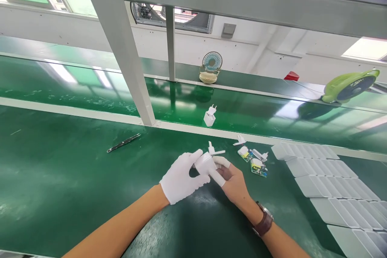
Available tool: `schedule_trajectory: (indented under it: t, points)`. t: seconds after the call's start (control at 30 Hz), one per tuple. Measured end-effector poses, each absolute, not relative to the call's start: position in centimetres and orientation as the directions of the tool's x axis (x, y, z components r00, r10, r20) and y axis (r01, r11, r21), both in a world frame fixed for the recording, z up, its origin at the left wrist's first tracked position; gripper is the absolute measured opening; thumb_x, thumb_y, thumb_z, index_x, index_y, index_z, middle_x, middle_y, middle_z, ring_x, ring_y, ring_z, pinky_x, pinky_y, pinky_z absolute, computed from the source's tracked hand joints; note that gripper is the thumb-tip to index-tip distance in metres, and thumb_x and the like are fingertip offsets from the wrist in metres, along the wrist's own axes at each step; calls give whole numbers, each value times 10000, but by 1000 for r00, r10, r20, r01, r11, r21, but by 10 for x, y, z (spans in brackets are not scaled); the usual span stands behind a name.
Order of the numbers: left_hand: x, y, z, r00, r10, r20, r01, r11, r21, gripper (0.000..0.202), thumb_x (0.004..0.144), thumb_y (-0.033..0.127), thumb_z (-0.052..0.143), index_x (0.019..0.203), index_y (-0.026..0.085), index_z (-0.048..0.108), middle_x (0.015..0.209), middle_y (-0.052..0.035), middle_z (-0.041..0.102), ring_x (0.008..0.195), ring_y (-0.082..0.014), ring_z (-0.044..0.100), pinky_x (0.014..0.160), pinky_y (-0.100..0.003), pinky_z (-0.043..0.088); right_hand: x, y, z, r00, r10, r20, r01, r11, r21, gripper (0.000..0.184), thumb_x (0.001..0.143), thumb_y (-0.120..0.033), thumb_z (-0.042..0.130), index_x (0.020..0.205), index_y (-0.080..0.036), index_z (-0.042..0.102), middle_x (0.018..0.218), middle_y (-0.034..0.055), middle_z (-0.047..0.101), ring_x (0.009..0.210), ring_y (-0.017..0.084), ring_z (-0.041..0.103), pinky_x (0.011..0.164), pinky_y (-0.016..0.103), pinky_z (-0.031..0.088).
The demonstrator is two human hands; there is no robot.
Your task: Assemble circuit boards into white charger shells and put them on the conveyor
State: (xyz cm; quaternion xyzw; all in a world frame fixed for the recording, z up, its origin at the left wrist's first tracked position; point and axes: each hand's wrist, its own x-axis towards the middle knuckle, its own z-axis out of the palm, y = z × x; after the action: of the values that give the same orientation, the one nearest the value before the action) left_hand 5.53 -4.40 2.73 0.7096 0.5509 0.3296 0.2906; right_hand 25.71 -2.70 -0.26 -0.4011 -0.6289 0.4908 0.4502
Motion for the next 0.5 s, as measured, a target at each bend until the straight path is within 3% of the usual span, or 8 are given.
schedule_trajectory:
  t: [0.07, 0.13, 0.2, 0.33, 0.5]
  points:
    - [55, -40, 24, 200, 972, 122, 662, -226, 715, 333, 823, 302, 683, 1155, 280, 657, 871, 4, 638, 870, -217, 598, 758, -339, 478, 261, -25, -3, -304, 881, 363, 224, 436, -871, 299, 931, -285, 658, 1228, -247, 661, 1189, 92, 686, 969, 222, 685, 849, 387, 609]
    - [56, -36, 22, 198, 977, 81, 723, -201, 661, 139, 805, 320, 690, 918, 243, 666, 761, 19, 590, 785, -198, 561, 688, -305, 428, 263, -25, -3, -390, 799, 458, 329, 586, -741, 340, 957, -227, 599, 1295, -255, 622, 1267, 103, 649, 1073, 230, 665, 925, 404, 595]
    - [56, -34, 21, 136, 990, 42, 756, -131, 642, 196, 758, 364, 731, 771, 217, 602, 733, 27, 560, 712, -169, 524, 628, -279, 378, 264, -26, -3, -428, 771, 471, 413, 631, -657, 421, 975, -214, 562, 1394, -248, 542, 1292, 122, 632, 1112, 241, 655, 949, 424, 594]
    - [51, -27, 22, 36, 999, 15, 723, -36, 689, 196, 761, 387, 723, 822, 223, 635, 766, 35, 601, 705, -148, 542, 630, -258, 379, 263, -30, -8, -429, 778, 460, 551, 629, -549, 552, 1001, -236, 524, 1529, -203, 370, 1275, 163, 625, 1082, 270, 666, 927, 469, 606]
    - [31, 6, 33, -209, 977, 39, 615, 100, 782, 350, 803, 536, 716, 987, 239, 707, 848, 29, 711, 762, -167, 621, 711, -270, 453, 263, -31, -17, -502, 640, 581, 548, 756, -359, 562, 1000, -202, 532, 1531, -140, 357, 1325, 188, 617, 1245, 312, 596, 1038, 504, 545]
